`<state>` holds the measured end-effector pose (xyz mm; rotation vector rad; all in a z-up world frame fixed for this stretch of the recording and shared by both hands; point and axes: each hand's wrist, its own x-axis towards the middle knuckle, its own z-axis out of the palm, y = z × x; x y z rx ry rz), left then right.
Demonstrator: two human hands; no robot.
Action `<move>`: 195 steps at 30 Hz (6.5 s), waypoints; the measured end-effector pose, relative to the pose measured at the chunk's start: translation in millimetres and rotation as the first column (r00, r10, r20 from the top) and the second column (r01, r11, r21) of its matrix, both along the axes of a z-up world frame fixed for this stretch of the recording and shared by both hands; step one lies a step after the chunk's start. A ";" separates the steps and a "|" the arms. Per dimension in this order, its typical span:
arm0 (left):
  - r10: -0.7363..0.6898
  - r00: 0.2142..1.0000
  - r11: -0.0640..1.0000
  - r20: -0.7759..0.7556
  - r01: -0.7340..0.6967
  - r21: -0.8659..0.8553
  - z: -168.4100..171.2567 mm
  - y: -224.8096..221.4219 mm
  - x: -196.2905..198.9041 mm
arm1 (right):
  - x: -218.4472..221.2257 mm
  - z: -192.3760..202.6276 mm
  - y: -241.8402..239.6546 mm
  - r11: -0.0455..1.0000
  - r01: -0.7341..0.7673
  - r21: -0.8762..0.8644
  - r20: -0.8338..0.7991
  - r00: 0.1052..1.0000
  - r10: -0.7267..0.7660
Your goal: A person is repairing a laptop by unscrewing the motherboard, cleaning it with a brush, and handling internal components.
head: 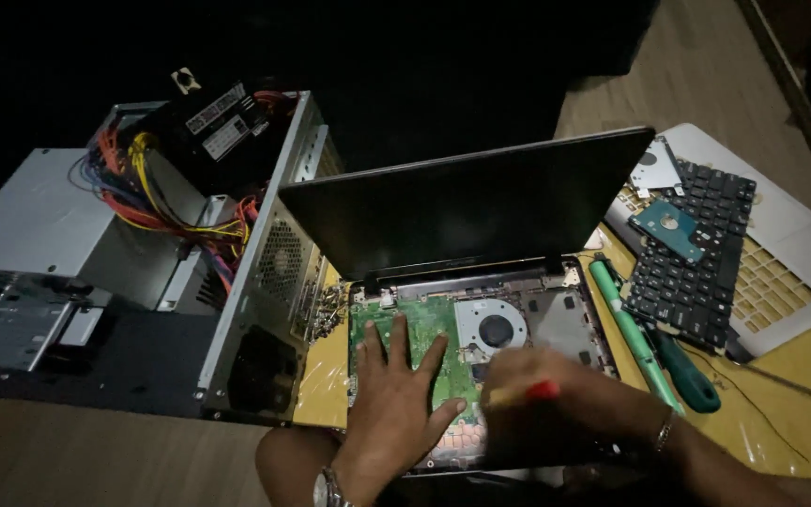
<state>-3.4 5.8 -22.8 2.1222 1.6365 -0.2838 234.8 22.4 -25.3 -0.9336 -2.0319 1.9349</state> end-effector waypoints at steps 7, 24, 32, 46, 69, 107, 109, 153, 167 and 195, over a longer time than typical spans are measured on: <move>0.030 0.998 0.994 -0.046 -0.035 -0.103 18.7 2.2 7.7 | 25.9 -35.8 -17.5 0.886 0.121 0.447 -0.031 0.992 -0.120; -0.082 0.997 0.983 0.014 0.083 -0.161 45.2 6.8 26.7 | -22.5 13.1 46.6 0.859 0.272 0.435 0.449 0.761 -0.468; -0.106 0.991 0.982 0.077 0.117 -0.148 35.6 10.2 20.1 | -46.6 23.2 65.3 0.637 0.767 -0.070 0.156 0.640 -0.753; -0.049 0.981 0.985 0.190 0.079 -0.155 31.9 5.6 17.4 | -52.0 8.1 69.9 0.571 -0.139 0.809 0.464 0.748 -0.475; -0.049 0.994 0.964 0.093 0.071 -0.256 54.1 6.2 20.9 | -83.6 22.3 93.5 0.778 -0.190 0.599 0.675 0.642 -0.363; -0.050 0.993 0.974 0.106 0.072 -0.213 27.8 7.6 18.1 | 30.6 22.3 76.0 0.697 0.000 0.717 0.619 0.461 -0.636; -0.054 0.992 0.978 0.114 0.075 -0.192 24.1 6.7 18.6 | 28.9 21.5 71.4 0.737 0.050 0.674 0.584 0.575 -0.573; -0.043 0.997 0.974 0.068 0.057 -0.221 35.2 8.3 23.8 | -10.9 37.5 76.4 0.738 -0.063 0.672 0.525 0.743 -0.415; -0.042 0.999 0.969 -0.001 0.040 -0.242 31.0 10.7 26.5 | 37.9 37.9 44.5 0.852 0.085 0.517 0.465 0.808 -0.363; -0.033 0.999 0.982 0.011 0.035 -0.188 12.2 9.8 23.9 | 98.2 16.3 43.1 0.907 -0.093 0.411 0.709 0.658 -0.254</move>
